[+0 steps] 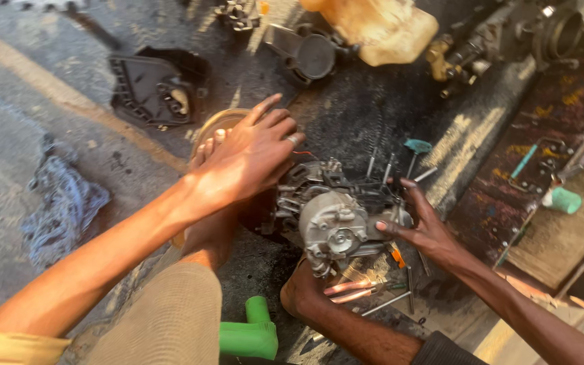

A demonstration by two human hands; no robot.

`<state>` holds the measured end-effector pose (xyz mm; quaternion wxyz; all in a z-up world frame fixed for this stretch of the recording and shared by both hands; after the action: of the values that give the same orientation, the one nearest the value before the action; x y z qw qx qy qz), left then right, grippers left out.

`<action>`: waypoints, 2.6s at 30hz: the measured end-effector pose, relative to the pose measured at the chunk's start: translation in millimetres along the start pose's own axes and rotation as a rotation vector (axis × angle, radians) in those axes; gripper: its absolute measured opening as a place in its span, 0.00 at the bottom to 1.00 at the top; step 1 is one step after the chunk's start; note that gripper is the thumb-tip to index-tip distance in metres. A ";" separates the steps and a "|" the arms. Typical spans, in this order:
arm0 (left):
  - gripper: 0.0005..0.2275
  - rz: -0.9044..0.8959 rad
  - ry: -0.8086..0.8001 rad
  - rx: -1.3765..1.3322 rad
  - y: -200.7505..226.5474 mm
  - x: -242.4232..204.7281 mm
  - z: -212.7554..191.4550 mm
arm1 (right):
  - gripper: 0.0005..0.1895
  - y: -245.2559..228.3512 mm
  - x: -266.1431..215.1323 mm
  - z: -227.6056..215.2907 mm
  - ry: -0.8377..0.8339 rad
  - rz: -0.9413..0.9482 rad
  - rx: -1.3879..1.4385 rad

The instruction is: The person disassembles a small engine using a screwdriver, removing the cover and internal components. They manipulate the engine parts and tools on the floor, then reassemble the engine by placing components back and tightening screws.

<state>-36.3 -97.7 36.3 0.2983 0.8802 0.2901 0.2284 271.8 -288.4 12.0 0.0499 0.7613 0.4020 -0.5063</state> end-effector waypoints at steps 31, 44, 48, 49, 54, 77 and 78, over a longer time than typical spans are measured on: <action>0.08 -0.172 -0.221 -0.100 -64.4 11.7 96.4 | 0.58 -77.4 -34.3 -6.5 0.130 -0.140 -0.021; 0.13 -0.247 -0.029 -0.801 -46.4 12.6 10.4 | 0.47 -168.6 -77.6 -49.9 0.222 -0.654 -0.481; 0.14 -0.293 -0.028 -0.859 -46.6 4.7 5.7 | 0.48 -169.8 -95.0 -44.3 0.269 -0.724 -0.618; 0.13 -0.291 -0.027 -0.863 -45.6 2.3 4.1 | 0.48 -169.4 -98.4 -41.4 0.287 -0.747 -0.657; 0.14 -0.438 -0.138 -0.810 -51.4 -5.2 17.0 | 0.49 -157.4 -112.6 -24.0 0.305 -0.753 -0.719; 0.07 -0.322 0.042 -0.676 -10.9 -1.2 -19.4 | 0.49 -124.0 -128.5 -11.1 0.358 -0.863 -0.720; 0.07 -0.331 0.034 -0.672 -10.1 -2.4 -18.7 | 0.50 -120.1 -129.0 -9.9 0.347 -0.856 -0.739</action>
<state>-52.6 -85.3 42.6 0.5984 0.6705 0.3422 0.2741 178.3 -275.4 161.2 0.0367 0.5351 0.8254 -0.1759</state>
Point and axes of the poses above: each hand's wrist, its own x-axis towards the middle knuckle, its own z-axis out of the palm, y = z × x, the point moved 9 cm from there along x, towards the middle knuckle, and after that the axes turned 6 degrees about -z, right-handed, at the moved point
